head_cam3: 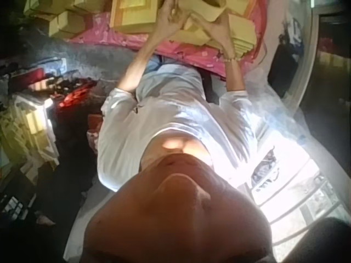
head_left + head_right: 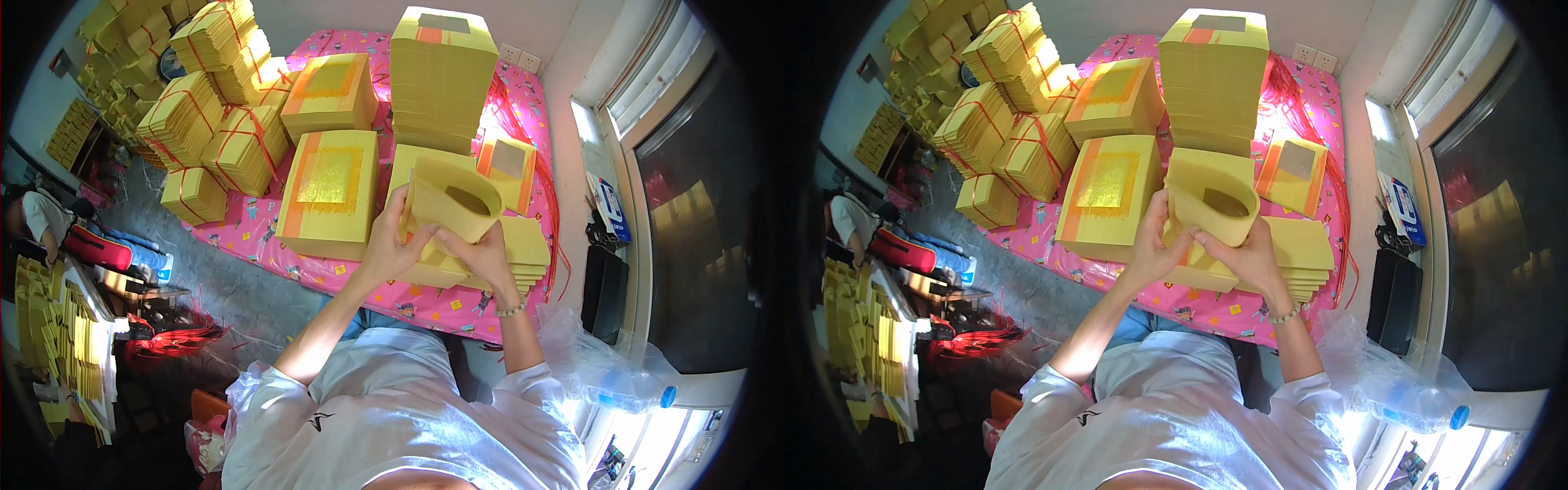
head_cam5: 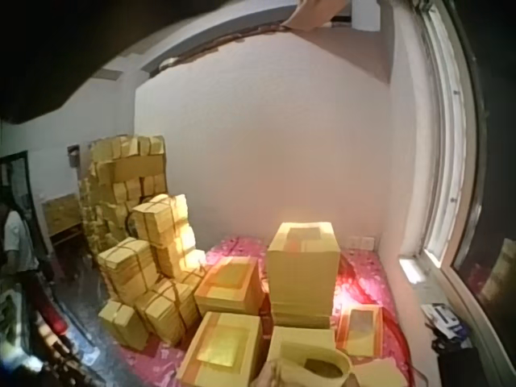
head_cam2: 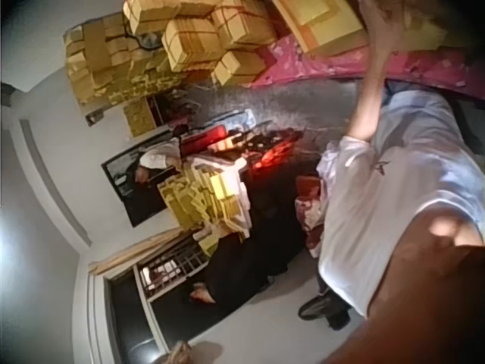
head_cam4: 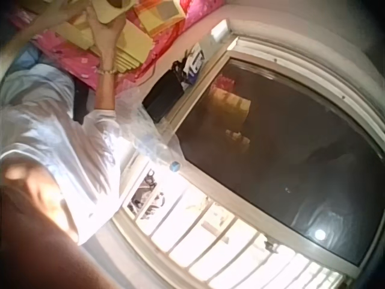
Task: The person repeatedly folds yellow paper sheets into small pouches with a clear window. They pick up a sheet, fold the sides and bottom to form a pocket, and place the finished pouch onto a growing stack on the table. The process is repetitive and involves handling the paper by hand.
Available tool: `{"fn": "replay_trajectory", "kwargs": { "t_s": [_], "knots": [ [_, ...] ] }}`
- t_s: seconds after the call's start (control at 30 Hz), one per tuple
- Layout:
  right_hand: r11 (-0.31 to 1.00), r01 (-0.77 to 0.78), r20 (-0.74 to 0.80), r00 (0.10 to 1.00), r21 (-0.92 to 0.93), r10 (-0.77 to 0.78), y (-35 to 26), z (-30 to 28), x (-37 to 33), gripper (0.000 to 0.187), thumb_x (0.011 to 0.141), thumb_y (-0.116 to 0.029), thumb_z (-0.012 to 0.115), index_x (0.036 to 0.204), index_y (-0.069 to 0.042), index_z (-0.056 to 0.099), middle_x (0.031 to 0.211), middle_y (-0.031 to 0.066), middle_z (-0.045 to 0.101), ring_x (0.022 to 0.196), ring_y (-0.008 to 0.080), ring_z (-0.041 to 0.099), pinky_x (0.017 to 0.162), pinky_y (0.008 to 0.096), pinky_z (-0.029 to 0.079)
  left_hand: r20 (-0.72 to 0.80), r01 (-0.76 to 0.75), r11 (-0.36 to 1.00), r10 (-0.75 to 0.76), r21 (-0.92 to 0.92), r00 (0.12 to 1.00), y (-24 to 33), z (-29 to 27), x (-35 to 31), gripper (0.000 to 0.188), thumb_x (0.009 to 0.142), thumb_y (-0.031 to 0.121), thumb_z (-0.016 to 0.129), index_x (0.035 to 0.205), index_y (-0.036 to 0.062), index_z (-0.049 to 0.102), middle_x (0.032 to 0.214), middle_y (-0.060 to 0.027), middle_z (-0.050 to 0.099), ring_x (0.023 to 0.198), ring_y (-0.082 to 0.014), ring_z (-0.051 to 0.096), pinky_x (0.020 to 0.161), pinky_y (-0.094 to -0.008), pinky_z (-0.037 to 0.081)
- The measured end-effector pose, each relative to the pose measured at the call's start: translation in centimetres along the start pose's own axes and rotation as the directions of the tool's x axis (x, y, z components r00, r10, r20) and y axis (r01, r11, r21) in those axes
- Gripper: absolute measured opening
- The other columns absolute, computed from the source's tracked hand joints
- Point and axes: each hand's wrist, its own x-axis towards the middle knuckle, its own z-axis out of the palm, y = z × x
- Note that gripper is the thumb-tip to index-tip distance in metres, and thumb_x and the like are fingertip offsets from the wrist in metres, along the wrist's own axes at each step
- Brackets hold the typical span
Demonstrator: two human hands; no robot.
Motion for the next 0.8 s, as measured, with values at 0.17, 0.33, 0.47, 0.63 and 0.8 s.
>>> {"fn": "replay_trajectory", "kwargs": {
  "t_s": [0.17, 0.33, 0.47, 0.63, 0.8],
  "knots": [
    [1.0, 0.003, -0.152, 0.988, -0.028, -0.008, 0.6, -0.2, 0.5, 0.044, 0.081, -0.008, 0.072, 0.119, 0.004, 0.052, 0.107, 0.0106, 0.064, 0.097, 0.0157, 0.062, 0.083, 0.0292, 0.052, 0.095, 0.183, 0.959, -0.166, -0.217, 0.982, -0.6, 0.4, 0.8, 0.048, 0.084, 0.002, 0.063, 0.128, -0.0017, 0.043, 0.117, -0.0116, 0.059, 0.105, -0.0142, 0.056, 0.091, -0.0295, 0.046],
    [0.998, -0.05, -0.227, 0.972, 0.036, 0.056, -1.9, -0.2, 1.5, 0.044, 0.085, -0.013, 0.07, 0.12, 0.005, 0.05, 0.111, 0.0138, 0.063, 0.098, 0.0168, 0.062, 0.082, 0.0296, 0.052, 0.202, 0.385, 0.822, -0.329, -0.419, 0.922, 2.4, -0.4, 2.5, 0.05, 0.084, 0.002, 0.066, 0.128, -0.0005, 0.043, 0.118, -0.0088, 0.059, 0.106, -0.0151, 0.057, 0.092, -0.0287, 0.046],
    [0.986, -0.145, -0.197, 0.967, 0.083, 0.159, -2.4, -0.2, 1.7, 0.047, 0.086, -0.017, 0.069, 0.121, 0.005, 0.05, 0.111, 0.0146, 0.062, 0.098, 0.0181, 0.063, 0.081, 0.0297, 0.052, 0.302, 0.471, 0.799, -0.375, -0.375, 0.877, 2.7, -1.0, 3.1, 0.049, 0.088, 0.009, 0.064, 0.13, 0.0007, 0.042, 0.122, -0.0091, 0.056, 0.112, -0.0153, 0.055, 0.096, -0.0294, 0.044],
    [0.984, -0.157, -0.189, 0.967, 0.079, 0.169, -2.5, -0.4, 1.9, 0.044, 0.088, -0.02, 0.068, 0.12, 0.006, 0.053, 0.112, 0.0146, 0.062, 0.099, 0.0183, 0.063, 0.082, 0.0295, 0.052, 0.302, 0.556, 0.757, -0.471, -0.343, 0.829, 3.7, -0.9, 3.8, 0.043, 0.091, 0.009, 0.058, 0.129, -0.0007, 0.041, 0.122, -0.0108, 0.055, 0.112, -0.016, 0.054, 0.094, -0.0307, 0.044],
    [0.985, -0.137, -0.197, 0.968, 0.106, 0.155, -2.4, -0.5, 1.9, 0.045, 0.085, -0.015, 0.07, 0.12, 0.005, 0.05, 0.111, 0.0144, 0.062, 0.097, 0.0177, 0.063, 0.081, 0.0291, 0.053, 0.284, 0.503, 0.8, -0.425, -0.327, 0.859, 3.5, -0.7, 3.5, 0.043, 0.093, 0.01, 0.055, 0.132, 0.0015, 0.04, 0.124, -0.0094, 0.055, 0.113, -0.0147, 0.054, 0.093, -0.0301, 0.044]
  ]
}}
